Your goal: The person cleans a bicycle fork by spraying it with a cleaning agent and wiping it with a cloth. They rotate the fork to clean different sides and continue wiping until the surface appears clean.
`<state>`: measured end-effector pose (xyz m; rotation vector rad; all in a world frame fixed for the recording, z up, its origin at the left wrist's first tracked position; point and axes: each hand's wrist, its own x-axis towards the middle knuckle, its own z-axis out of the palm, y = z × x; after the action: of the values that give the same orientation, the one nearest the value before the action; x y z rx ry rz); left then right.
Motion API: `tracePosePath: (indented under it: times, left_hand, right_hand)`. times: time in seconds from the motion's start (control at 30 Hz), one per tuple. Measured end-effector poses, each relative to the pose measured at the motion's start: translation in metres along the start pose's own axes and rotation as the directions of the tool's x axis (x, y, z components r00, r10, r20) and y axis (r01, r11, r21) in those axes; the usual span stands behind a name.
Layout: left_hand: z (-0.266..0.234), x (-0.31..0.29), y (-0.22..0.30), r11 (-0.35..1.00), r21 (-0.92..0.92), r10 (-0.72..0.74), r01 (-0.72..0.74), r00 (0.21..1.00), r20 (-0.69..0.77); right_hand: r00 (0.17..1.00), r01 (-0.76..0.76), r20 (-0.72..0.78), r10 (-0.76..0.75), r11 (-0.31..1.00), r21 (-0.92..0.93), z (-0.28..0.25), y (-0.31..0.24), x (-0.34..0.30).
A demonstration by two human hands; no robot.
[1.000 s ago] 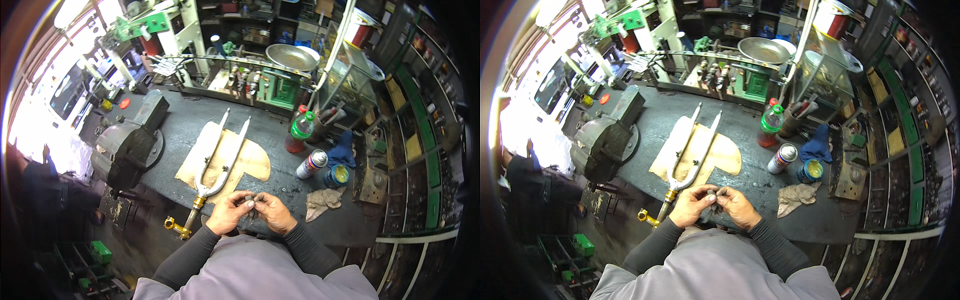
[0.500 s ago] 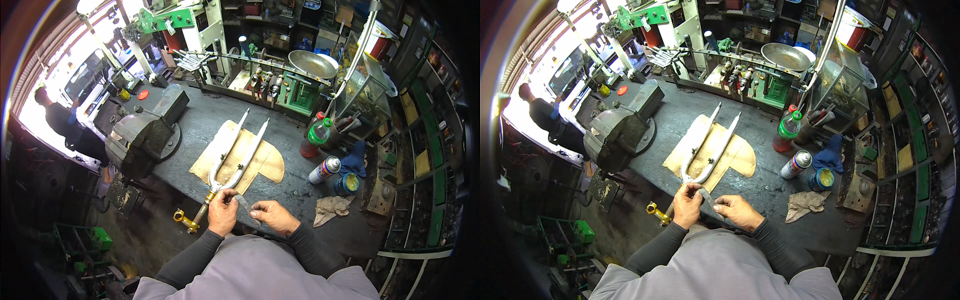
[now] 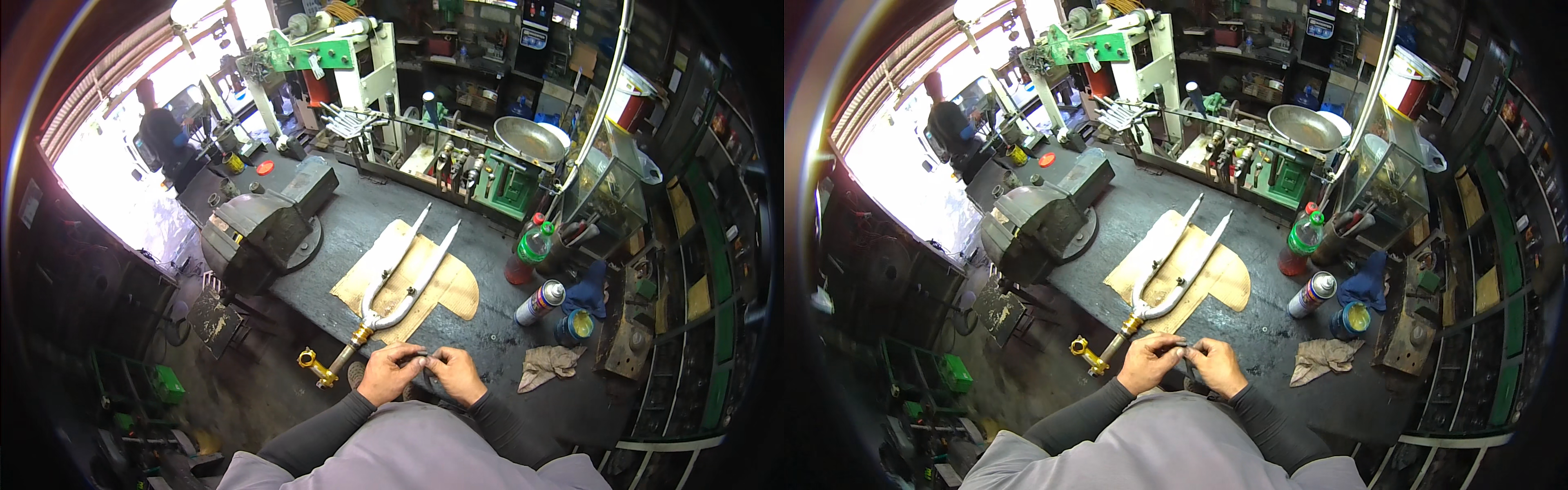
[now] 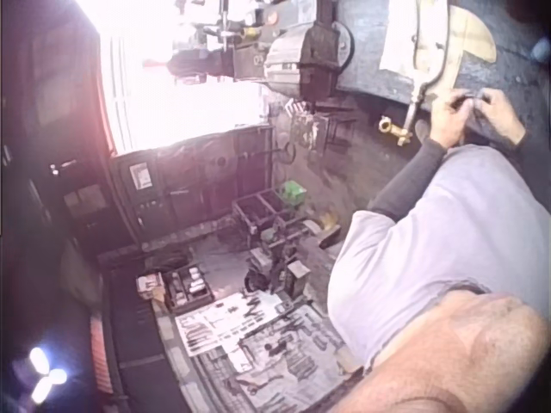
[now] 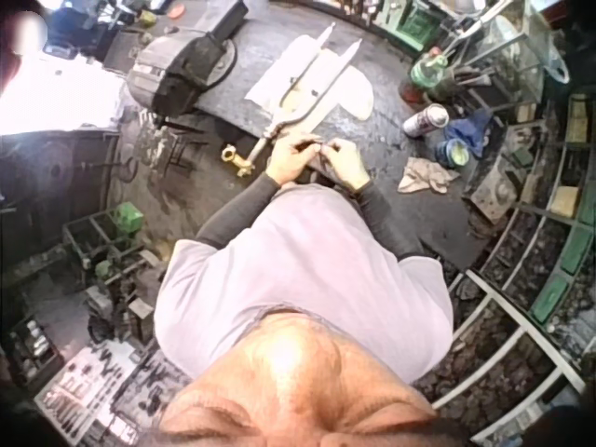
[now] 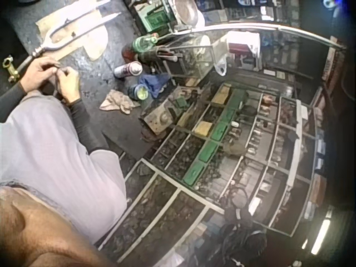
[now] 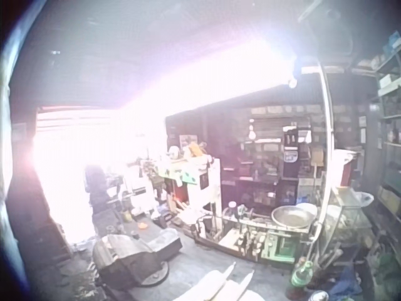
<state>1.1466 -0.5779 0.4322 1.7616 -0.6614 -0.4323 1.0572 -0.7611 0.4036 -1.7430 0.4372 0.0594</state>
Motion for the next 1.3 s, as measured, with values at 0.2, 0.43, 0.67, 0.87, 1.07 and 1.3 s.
tracePosePath:
  times: [0.2,0.43,0.67,0.87,1.07,1.3]
  left_hand:
    - [0.002,-0.011,-0.031,0.859,-0.49,-0.128,0.147,0.989,0.073]
    - [-0.01,-0.029,-0.065,0.811,-0.521,-0.328,0.264,0.944,-0.032]
    - [-0.067,-0.023,-0.083,0.655,0.727,-0.073,0.205,0.975,-0.209]
    - [-0.088,-0.007,-0.114,0.495,0.811,-0.441,0.312,0.894,-0.074]
    - [-0.087,-0.019,-0.159,0.624,0.707,-0.387,0.331,0.918,-0.088]
    - [-0.095,-0.018,-0.162,0.646,0.703,-0.392,0.297,0.92,-0.029]
  right_hand:
    - [0.979,0.167,0.048,-0.199,0.911,0.377,0.018,0.017,-0.001]
    - [0.915,-0.335,0.401,0.047,0.642,0.689,0.034,0.025,0.013]
    - [0.905,0.327,-0.062,-0.421,0.78,-0.533,0.036,0.071,0.108]
    - [0.872,0.317,-0.113,-0.476,0.726,-0.61,0.056,0.054,0.156]
    - [0.853,0.51,0.317,-0.415,0.529,-0.679,0.07,0.088,0.127]
    - [0.847,0.443,0.135,-0.515,0.543,-0.713,0.051,0.056,0.132]
